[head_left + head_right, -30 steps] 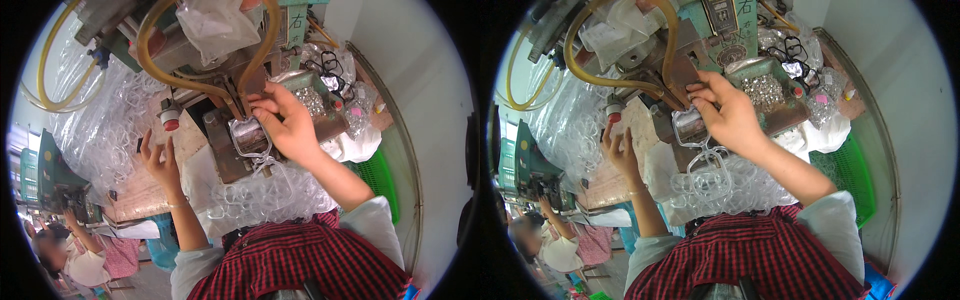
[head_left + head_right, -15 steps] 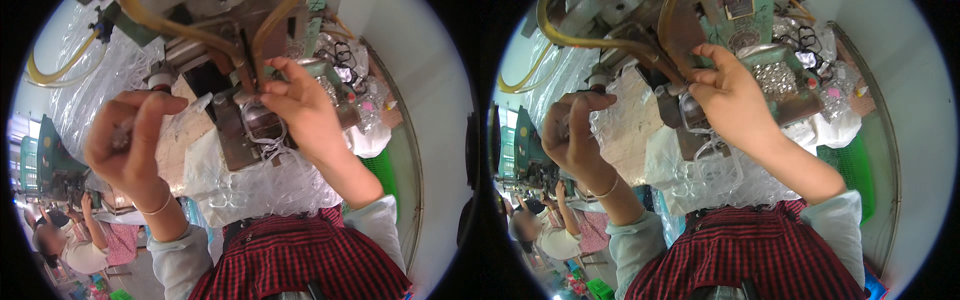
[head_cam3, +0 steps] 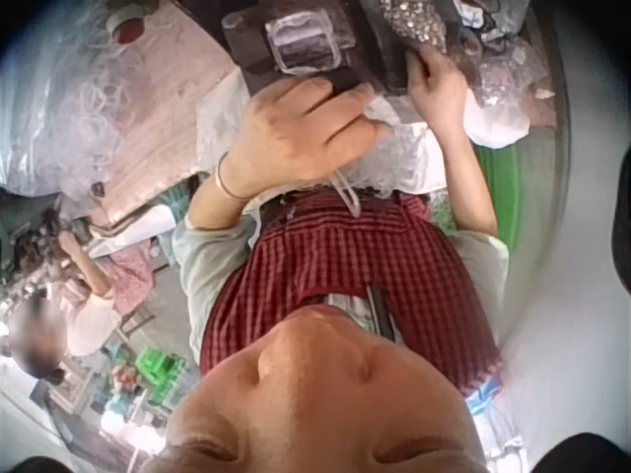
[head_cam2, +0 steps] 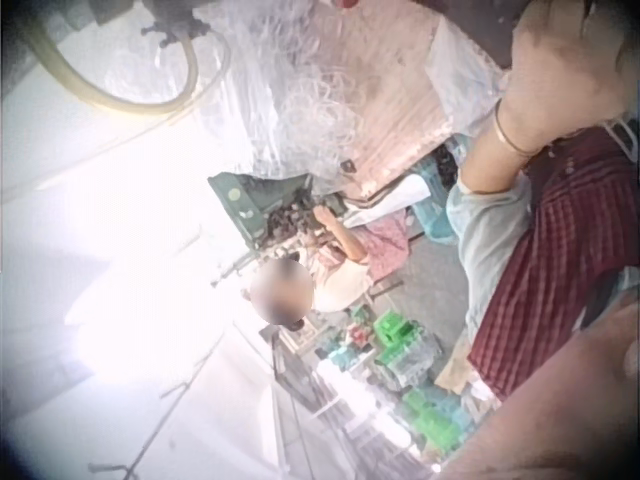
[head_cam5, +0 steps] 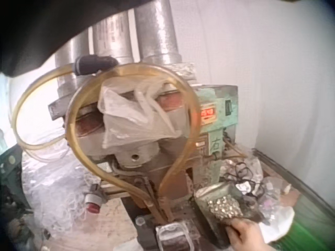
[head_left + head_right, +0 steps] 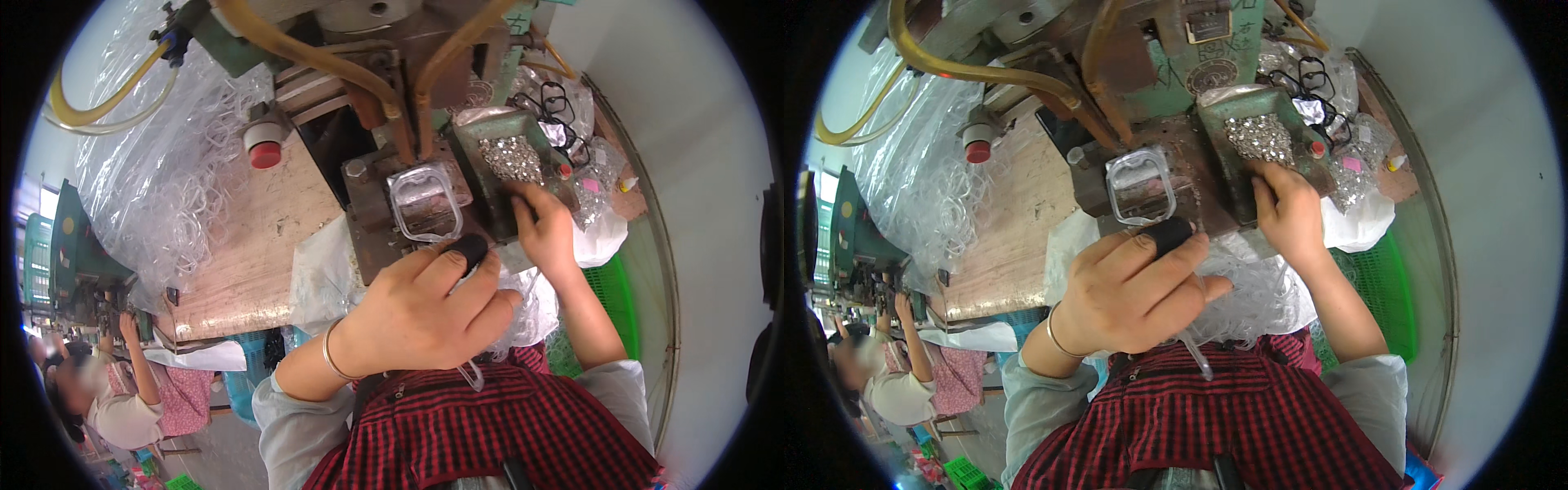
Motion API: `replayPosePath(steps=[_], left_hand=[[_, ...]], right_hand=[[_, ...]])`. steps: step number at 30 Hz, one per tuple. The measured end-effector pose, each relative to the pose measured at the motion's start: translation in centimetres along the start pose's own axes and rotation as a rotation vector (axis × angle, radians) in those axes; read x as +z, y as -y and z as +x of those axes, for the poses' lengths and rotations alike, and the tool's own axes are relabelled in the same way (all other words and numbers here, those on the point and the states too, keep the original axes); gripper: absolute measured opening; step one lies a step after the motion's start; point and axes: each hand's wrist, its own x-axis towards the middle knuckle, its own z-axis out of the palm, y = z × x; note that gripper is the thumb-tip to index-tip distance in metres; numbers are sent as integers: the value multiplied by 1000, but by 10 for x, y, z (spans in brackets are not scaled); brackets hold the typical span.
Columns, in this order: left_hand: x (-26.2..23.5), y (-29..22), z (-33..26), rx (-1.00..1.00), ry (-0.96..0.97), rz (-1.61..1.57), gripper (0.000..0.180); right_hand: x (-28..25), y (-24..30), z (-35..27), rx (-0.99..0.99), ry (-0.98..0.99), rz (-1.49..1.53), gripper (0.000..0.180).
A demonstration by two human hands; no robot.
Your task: The person repeatedly picks clear plastic frames and small metal components, places them into a press machine, and removes the assembled units. The person handles the parts one at a time and places finished items into a nearby container.
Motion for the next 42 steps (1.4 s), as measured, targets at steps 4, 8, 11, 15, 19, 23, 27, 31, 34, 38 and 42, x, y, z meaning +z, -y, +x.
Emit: replayPosePath(steps=[4, 8, 11, 15, 19, 23, 27, 31, 34, 38, 42], left_hand=[[1, -1, -1, -60, -5, -20, 33], [-1, -4, -1, -86, 28, -14, 19], [-1, -5, -2, -97, 49, -22, 14], [2, -12, -12, -101, 16, -4, 20], [-5, -24, -45, -244, -127, -250, 38], [-27, 56, -111, -380, -340, 309, 27], [-21, 213, -168, -887, -102, 403, 30], [7, 335, -220, -1157, 324, 580, 34], [53, 363, -226, -1147, 327, 848, 34], [41, 329, -234, -1037, 459, 786, 34], [37, 270, -265, -818, 234, 530, 26]], right_hand=[[-9, -10, 36, 49, -304, 223, 21], [-12, -27, 22, 165, -77, 131, 12], [-10, -20, 5, 69, -11, -91, 14], [-2, -13, 6, -20, -36, -339, 17], [11, -16, 11, -49, 4, -470, 15], [9, -21, 6, -21, 15, -529, 15], [12, -21, 14, -17, -102, -365, 11], [4, -3, 23, 61, -165, -42, 7], [-18, -6, 11, 279, -152, 18, 12], [-33, -14, -13, 239, -192, 83, 13], [-32, -18, -26, 343, -157, 494, 15]])
